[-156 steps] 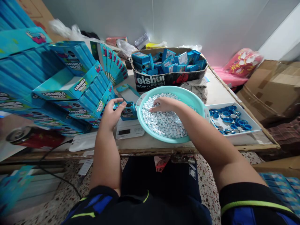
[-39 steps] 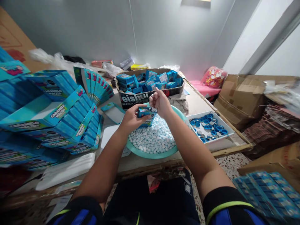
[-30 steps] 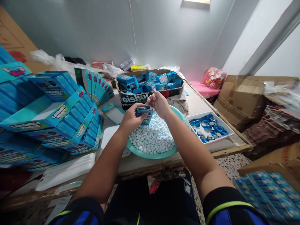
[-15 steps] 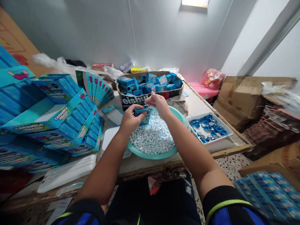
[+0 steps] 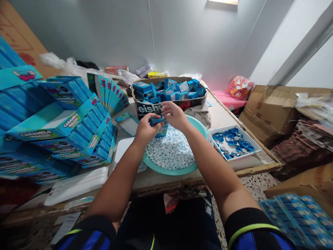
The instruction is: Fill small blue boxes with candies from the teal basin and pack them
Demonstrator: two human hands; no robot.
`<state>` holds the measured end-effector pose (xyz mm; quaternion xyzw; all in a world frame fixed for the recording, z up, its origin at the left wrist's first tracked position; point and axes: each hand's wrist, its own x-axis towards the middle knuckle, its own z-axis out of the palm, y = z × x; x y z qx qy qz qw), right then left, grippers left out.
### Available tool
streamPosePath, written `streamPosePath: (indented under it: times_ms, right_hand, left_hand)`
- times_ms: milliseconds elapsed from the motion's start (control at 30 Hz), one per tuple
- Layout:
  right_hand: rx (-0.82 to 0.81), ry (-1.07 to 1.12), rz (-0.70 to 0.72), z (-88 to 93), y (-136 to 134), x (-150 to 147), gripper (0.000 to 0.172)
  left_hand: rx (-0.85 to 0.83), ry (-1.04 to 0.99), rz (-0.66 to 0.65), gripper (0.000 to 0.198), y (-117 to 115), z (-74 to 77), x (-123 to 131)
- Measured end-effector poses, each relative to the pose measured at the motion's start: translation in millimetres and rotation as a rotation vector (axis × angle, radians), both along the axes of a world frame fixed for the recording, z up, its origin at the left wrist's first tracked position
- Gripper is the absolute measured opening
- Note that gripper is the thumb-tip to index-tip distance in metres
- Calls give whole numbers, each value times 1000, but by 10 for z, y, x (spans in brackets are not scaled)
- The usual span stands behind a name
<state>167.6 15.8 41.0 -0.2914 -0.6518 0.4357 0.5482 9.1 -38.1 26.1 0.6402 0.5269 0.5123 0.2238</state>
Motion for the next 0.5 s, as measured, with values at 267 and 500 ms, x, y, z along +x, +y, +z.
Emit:
streamPosePath:
  times_ms: [267, 500]
  right_hand:
    - [189, -243, 0, -31, 11, 42, 40]
    - [235, -407, -116, 18, -32, 71, 30]
  left_hand:
    - [45, -4, 2, 23, 47, -67, -4]
    - [44, -18, 6, 21, 36, -50, -4]
